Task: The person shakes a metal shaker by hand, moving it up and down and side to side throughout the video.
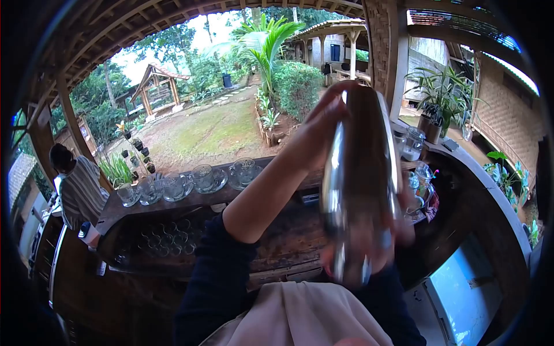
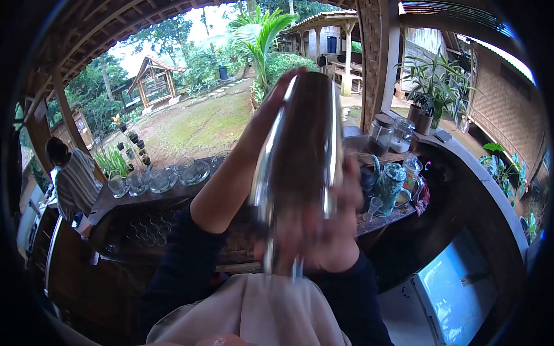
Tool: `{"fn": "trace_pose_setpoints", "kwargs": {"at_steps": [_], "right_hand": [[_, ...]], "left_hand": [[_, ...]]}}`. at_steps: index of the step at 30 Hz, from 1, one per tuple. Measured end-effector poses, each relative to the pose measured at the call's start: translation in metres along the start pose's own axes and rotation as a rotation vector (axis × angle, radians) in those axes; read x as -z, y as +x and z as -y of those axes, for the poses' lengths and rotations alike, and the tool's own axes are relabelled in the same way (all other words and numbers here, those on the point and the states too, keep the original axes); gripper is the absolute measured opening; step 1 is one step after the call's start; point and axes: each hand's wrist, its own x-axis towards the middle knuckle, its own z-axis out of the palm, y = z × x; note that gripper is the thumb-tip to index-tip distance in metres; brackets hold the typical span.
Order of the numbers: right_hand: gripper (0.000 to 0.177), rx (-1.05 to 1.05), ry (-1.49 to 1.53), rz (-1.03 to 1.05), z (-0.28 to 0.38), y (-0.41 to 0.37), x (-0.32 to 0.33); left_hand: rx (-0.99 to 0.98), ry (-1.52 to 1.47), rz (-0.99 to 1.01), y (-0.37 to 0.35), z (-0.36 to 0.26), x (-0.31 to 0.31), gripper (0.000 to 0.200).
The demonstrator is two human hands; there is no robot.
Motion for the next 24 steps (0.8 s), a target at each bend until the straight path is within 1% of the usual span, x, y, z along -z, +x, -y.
{"fn": "trace_pose_setpoints", "kwargs": {"at_steps": [1, 2, 3, 5, 6, 7, 8, 9, 10, 11, 12, 13, 14, 15, 16, 17, 18, 19, 21, 22, 23, 24], "right_hand": [[0.042, -0.338, -0.111, 0.192, 0.006, -0.025, 0.027], [0.042, -0.213, -0.119, 0.308, -0.020, -0.026, 0.013], [0.038, -0.637, -0.173, 0.392, -0.011, -0.009, 0.000], [0.044, -0.938, -0.159, 0.322, -0.010, -0.002, 0.001], [0.050, -0.674, -0.118, 0.313, -0.007, 0.004, 0.002], [0.055, -0.417, -0.080, 0.303, -0.005, 0.007, 0.003], [0.055, -0.314, -0.037, 0.281, 0.001, 0.009, 0.006], [0.056, -0.240, 0.000, 0.229, 0.007, 0.010, 0.006], [0.056, -0.156, 0.039, 0.171, 0.013, 0.009, 0.004], [0.057, -0.125, 0.053, 0.142, 0.012, 0.004, 0.004], [0.057, -0.131, 0.059, 0.139, 0.010, -0.005, 0.006], [0.057, -0.181, 0.040, 0.156, 0.005, -0.018, 0.012], [0.058, -0.304, 0.015, 0.214, -0.002, -0.037, 0.024], [0.058, -0.413, -0.015, 0.244, -0.012, -0.050, 0.018], [0.055, -0.411, -0.152, 0.222, -0.019, -0.044, -0.010], [0.050, -0.829, -0.095, 0.253, -0.023, -0.047, -0.015], [0.050, -0.961, -0.045, 0.265, -0.022, -0.043, -0.017], [0.050, -1.092, 0.012, 0.278, -0.020, -0.036, -0.019], [0.050, -0.564, 0.007, 0.508, -0.006, -0.007, -0.013], [0.045, -0.488, 0.076, 0.532, 0.012, 0.011, -0.010], [0.040, -0.408, 0.151, 0.552, 0.024, 0.021, -0.011], [0.040, -0.410, 0.183, 0.538, 0.024, 0.016, -0.016]], "left_hand": [[0.209, -0.037, -0.310, 0.002, 0.003, 0.015, 0.040], [0.395, -0.617, 0.123, 0.003, 0.014, 0.057, 0.046], [0.392, -0.613, 0.127, 0.001, 0.021, 0.063, 0.046], [0.008, 0.147, -0.113, -0.002, 0.029, 0.057, 0.042], [0.174, -0.222, -0.115, -0.007, 0.023, 0.061, 0.041], [0.339, -0.596, -0.120, -0.011, 0.008, 0.048, 0.041], [0.261, -0.086, -0.379, -0.014, -0.008, 0.004, 0.043], [0.141, 0.003, -0.263, -0.013, -0.004, 0.012, 0.040], [-0.073, 0.002, -0.087, -0.016, 0.000, 0.000, 0.038], [-0.284, 0.001, 0.091, -0.020, 0.002, -0.013, 0.035], [-0.283, 0.004, 0.087, -0.019, 0.001, -0.008, 0.035], [-0.143, 0.036, -0.104, -0.016, -0.003, 0.002, 0.035], [-0.001, 0.064, -0.297, -0.013, -0.004, 0.014, 0.034], [0.219, -0.368, -0.387, -0.011, 0.000, 0.040, 0.035], [0.080, 0.155, -0.298, -0.021, 0.015, 0.065, 0.036], [-0.060, 0.680, -0.192, -0.028, 0.029, 0.086, 0.037], [0.004, -0.106, -0.101, -0.029, 0.034, 0.099, 0.039], [-0.007, -0.094, -0.110, -0.035, 0.032, 0.098, 0.039], [0.104, -0.493, -0.350, -0.055, 0.024, 0.086, 0.043], [0.287, -0.765, -0.299, -0.054, -0.010, 0.034, 0.046], [0.165, -0.636, -0.306, -0.060, -0.006, 0.039, 0.047], [-0.081, -0.436, -0.174, -0.070, -0.004, 0.026, 0.046]]}}
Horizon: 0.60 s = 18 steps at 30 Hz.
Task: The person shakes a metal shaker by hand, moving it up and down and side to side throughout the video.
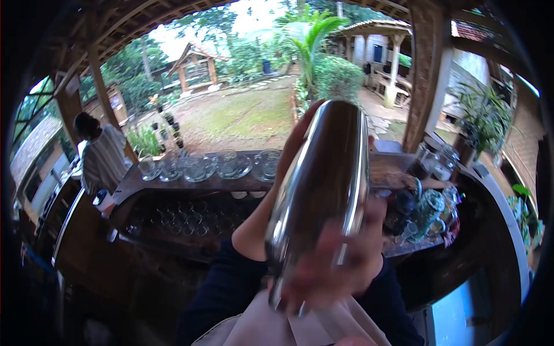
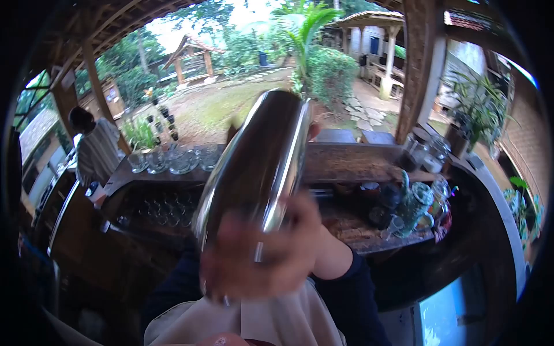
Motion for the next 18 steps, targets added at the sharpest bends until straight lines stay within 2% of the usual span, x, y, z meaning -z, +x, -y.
{"fn": "trace_pose_setpoints", "kwargs": {"at_steps": [1, 2, 3, 5, 6, 7, 8, 9, 11, 12, 13, 15, 16, 18], "right_hand": [[0.039, -0.044, 0.073, -0.019, -0.004, -0.004, -0.008], [0.038, -0.093, 0.144, -0.035, -0.009, -0.011, -0.018], [0.037, -0.151, 0.211, -0.050, -0.012, -0.022, -0.027], [0.035, -0.273, 0.339, -0.068, -0.020, -0.051, -0.049], [0.041, -0.195, 0.536, -0.144, -0.048, -0.068, -0.079], [0.047, -0.347, 0.328, -0.187, -0.049, -0.053, -0.099], [0.053, -0.719, 0.424, -0.166, -0.041, -0.040, -0.104], [0.053, -0.718, 0.445, -0.168, -0.037, -0.034, -0.100], [0.046, -0.362, 0.368, -0.084, -0.027, -0.025, -0.086], [0.036, -0.156, 0.420, -0.062, -0.011, -0.016, -0.072], [0.026, -0.152, 0.478, 0.044, 0.010, -0.004, -0.055], [0.021, 0.389, 0.379, -0.268, 0.031, -0.022, -0.059], [0.021, 0.401, 0.403, -0.280, 0.025, -0.027, -0.073], [0.024, 0.204, 0.484, -0.256, 0.007, -0.043, -0.118]], "left_hand": [[-0.218, 0.183, 0.190, -0.008, 0.006, -0.026, 0.045], [-0.315, 0.145, 0.063, -0.016, 0.002, -0.055, 0.047], [-0.331, 0.165, 0.046, -0.017, -0.009, -0.044, 0.047], [-0.043, 0.083, -0.225, -0.021, -0.043, 0.013, 0.048], [-0.101, 0.071, -0.262, -0.035, -0.052, 0.055, 0.046], [-0.157, 0.063, -0.297, -0.049, -0.056, 0.083, 0.045], [-0.170, 0.074, -0.310, -0.056, -0.057, 0.079, 0.045], [-0.187, 0.024, -0.342, -0.062, -0.059, 0.076, 0.046], [-0.206, -0.066, -0.388, -0.067, -0.067, 0.062, 0.048], [-0.134, -0.044, -0.342, -0.064, -0.065, 0.022, 0.056], [-0.063, -0.024, -0.300, -0.063, -0.062, -0.015, 0.064], [-0.127, 0.075, -0.241, -0.079, -0.061, -0.022, 0.065], [-0.178, 0.164, -0.171, -0.085, -0.061, -0.026, 0.066], [-0.278, 0.345, -0.042, -0.099, -0.064, -0.031, 0.069]]}}
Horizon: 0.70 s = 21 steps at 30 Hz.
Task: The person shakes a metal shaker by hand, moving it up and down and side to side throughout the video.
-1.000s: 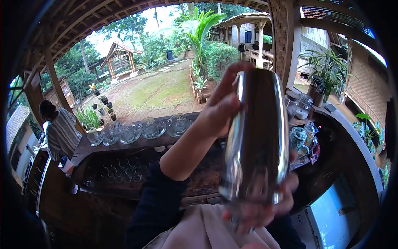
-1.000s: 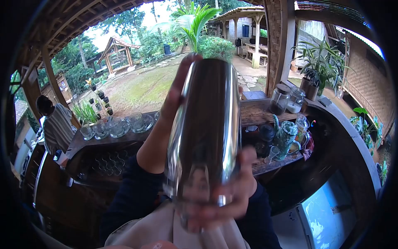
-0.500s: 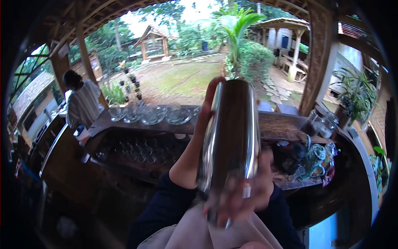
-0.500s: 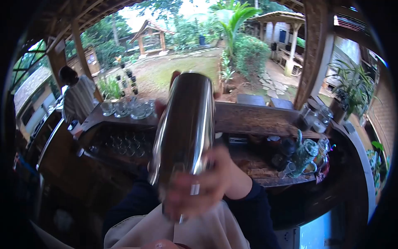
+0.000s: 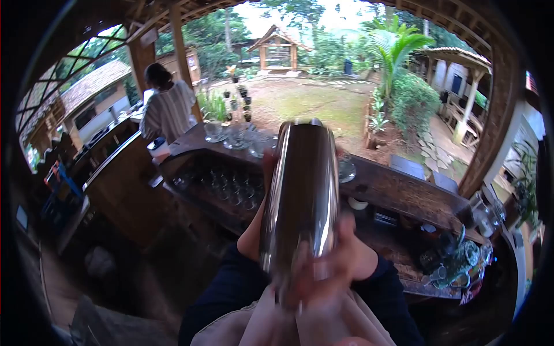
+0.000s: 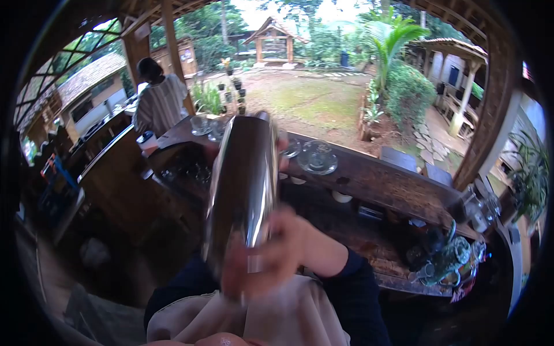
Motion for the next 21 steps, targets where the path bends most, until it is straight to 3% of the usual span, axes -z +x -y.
{"fn": "trace_pose_setpoints", "kwargs": {"at_steps": [3, 4, 6, 7, 9, 10, 12, 13, 14, 16, 17, 18, 19, 21], "right_hand": [[0.031, -0.342, 0.094, -0.017, -0.017, -0.034, -0.038], [0.031, -0.342, 0.121, -0.022, -0.014, -0.030, -0.043], [0.047, -0.972, 0.186, -0.076, -0.014, -0.013, -0.050], [0.043, -0.779, 0.188, -0.070, -0.008, -0.008, -0.046], [0.040, -0.422, 0.224, 0.005, 0.009, -0.001, -0.033], [0.041, -0.285, 0.255, 0.024, 0.020, 0.009, -0.027], [0.044, -0.031, 0.304, -0.118, 0.034, 0.003, -0.032], [0.046, -0.025, 0.335, -0.143, 0.033, -0.005, -0.038], [0.047, -0.114, 0.363, -0.094, 0.027, -0.011, -0.041], [0.050, -0.578, 0.418, 0.195, 0.009, -0.040, -0.044], [0.049, -0.507, 0.369, 0.120, -0.009, -0.058, -0.073], [0.043, -0.814, 0.383, 0.115, -0.015, -0.044, -0.085], [0.043, -0.806, 0.385, 0.115, -0.015, -0.039, -0.085], [0.042, -0.865, 0.376, 0.112, -0.018, -0.028, -0.083]], "left_hand": [[0.154, -0.550, -0.251, -0.023, -0.033, 0.098, 0.067], [0.133, -0.535, -0.257, -0.033, -0.029, 0.107, 0.067], [-0.251, -0.304, -0.433, -0.045, -0.022, 0.115, 0.061], [-0.260, -0.287, -0.426, -0.044, -0.027, 0.105, 0.061], [0.106, -0.262, -0.483, -0.039, -0.035, 0.057, 0.054], [0.104, -0.113, -0.499, -0.036, -0.039, 0.026, 0.055], [-0.189, 0.094, -0.368, -0.040, -0.022, 0.003, 0.062], [-0.309, 0.223, -0.297, -0.043, -0.019, -0.002, 0.063], [-0.311, 0.224, -0.306, -0.047, -0.027, 0.006, 0.063], [-0.069, -0.106, -0.491, -0.062, -0.050, 0.043, 0.056], [-0.054, -0.317, -0.448, -0.074, -0.052, 0.065, 0.052], [-0.216, -0.224, -0.749, -0.075, -0.046, 0.080, 0.051], [-0.378, -0.119, -1.040, -0.067, -0.044, 0.080, 0.050], [-0.406, -0.146, -1.030, -0.068, -0.049, 0.071, 0.048]]}}
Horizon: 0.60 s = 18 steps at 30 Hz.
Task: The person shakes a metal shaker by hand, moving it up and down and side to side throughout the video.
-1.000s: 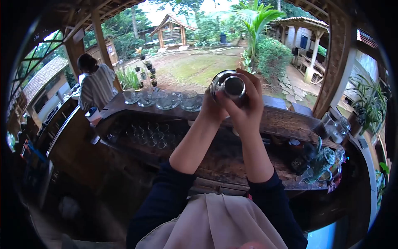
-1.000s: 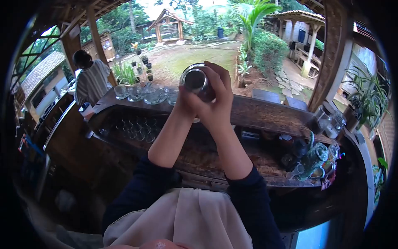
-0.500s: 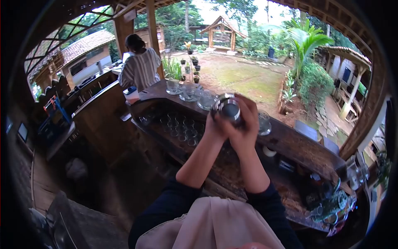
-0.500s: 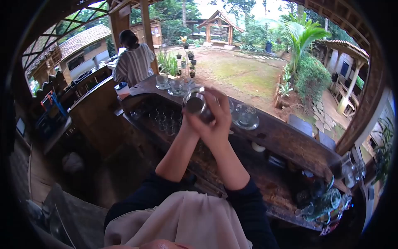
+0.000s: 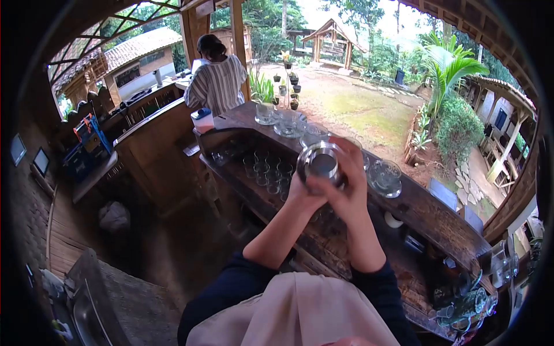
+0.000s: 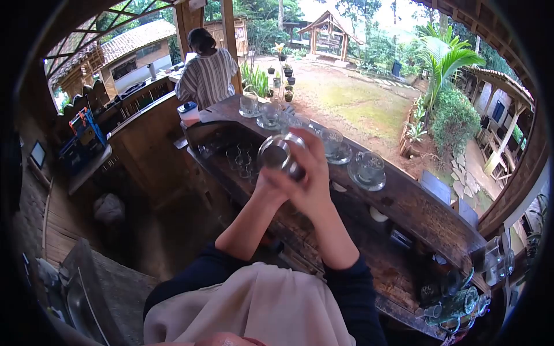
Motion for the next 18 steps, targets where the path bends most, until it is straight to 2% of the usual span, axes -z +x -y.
{"fn": "trace_pose_setpoints", "kwargs": {"at_steps": [1, 2, 3, 4, 5, 6, 7, 9, 10, 12, 13, 15, 16, 17, 18], "right_hand": [[0.035, 0.095, 0.015, 0.026, 0.020, 0.002, 0.003], [0.032, 0.252, -0.075, 0.160, 0.033, -0.009, 0.006], [0.030, 0.413, -0.160, 0.295, 0.042, -0.018, 0.008], [0.027, 0.674, -0.040, 0.134, 0.053, -0.019, 0.004], [0.024, 0.933, 0.082, -0.038, 0.062, -0.017, -0.006], [0.028, 1.104, 0.210, -0.172, 0.046, -0.025, -0.029], [0.028, 1.106, 0.215, -0.169, 0.036, -0.024, -0.034], [0.033, 0.761, 0.145, -0.073, 0.013, -0.012, -0.038], [0.036, 0.578, 0.108, -0.027, 0.005, -0.007, -0.039], [0.043, 0.224, 0.031, 0.058, -0.002, -0.002, -0.039], [0.043, 0.225, 0.029, 0.053, 0.000, -0.002, -0.040], [0.043, 0.127, 0.084, -0.009, 0.011, 0.008, -0.040], [0.036, 0.228, 0.036, 0.132, 0.036, 0.012, -0.032], [0.030, 0.314, -0.013, 0.278, 0.060, 0.006, -0.024], [0.023, 0.580, -0.080, 0.220, 0.063, -0.006, -0.025]], "left_hand": [[0.123, 0.073, 0.186, -0.007, -0.013, -0.001, 0.048], [0.242, 0.138, 0.360, -0.018, -0.022, -0.002, 0.047], [0.260, 0.070, 0.507, -0.044, -0.020, -0.033, 0.050], [0.252, 0.190, 0.418, -0.059, -0.027, -0.052, 0.055], [0.096, 0.199, 0.602, -0.063, -0.025, -0.044, 0.057], [-0.061, 0.206, 0.785, -0.066, -0.022, -0.034, 0.063], [-0.067, 0.205, 0.787, -0.059, -0.027, -0.029, 0.063], [0.053, 0.300, 0.775, -0.045, -0.038, -0.022, 0.065], [0.158, 0.174, 0.523, -0.043, -0.039, -0.029, 0.055], [-0.013, 0.109, 0.427, 0.000, -0.055, 0.040, 0.051], [-0.010, 0.112, 0.428, -0.004, -0.054, 0.037, 0.051], [-0.262, 0.340, 0.116, -0.016, -0.049, 0.012, 0.053], [-0.257, 0.350, 0.122, -0.028, -0.050, -0.006, 0.053], [-0.089, 0.243, 0.256, -0.048, -0.053, -0.026, 0.056], [0.080, 0.130, 0.383, -0.065, -0.057, -0.039, 0.059]]}}
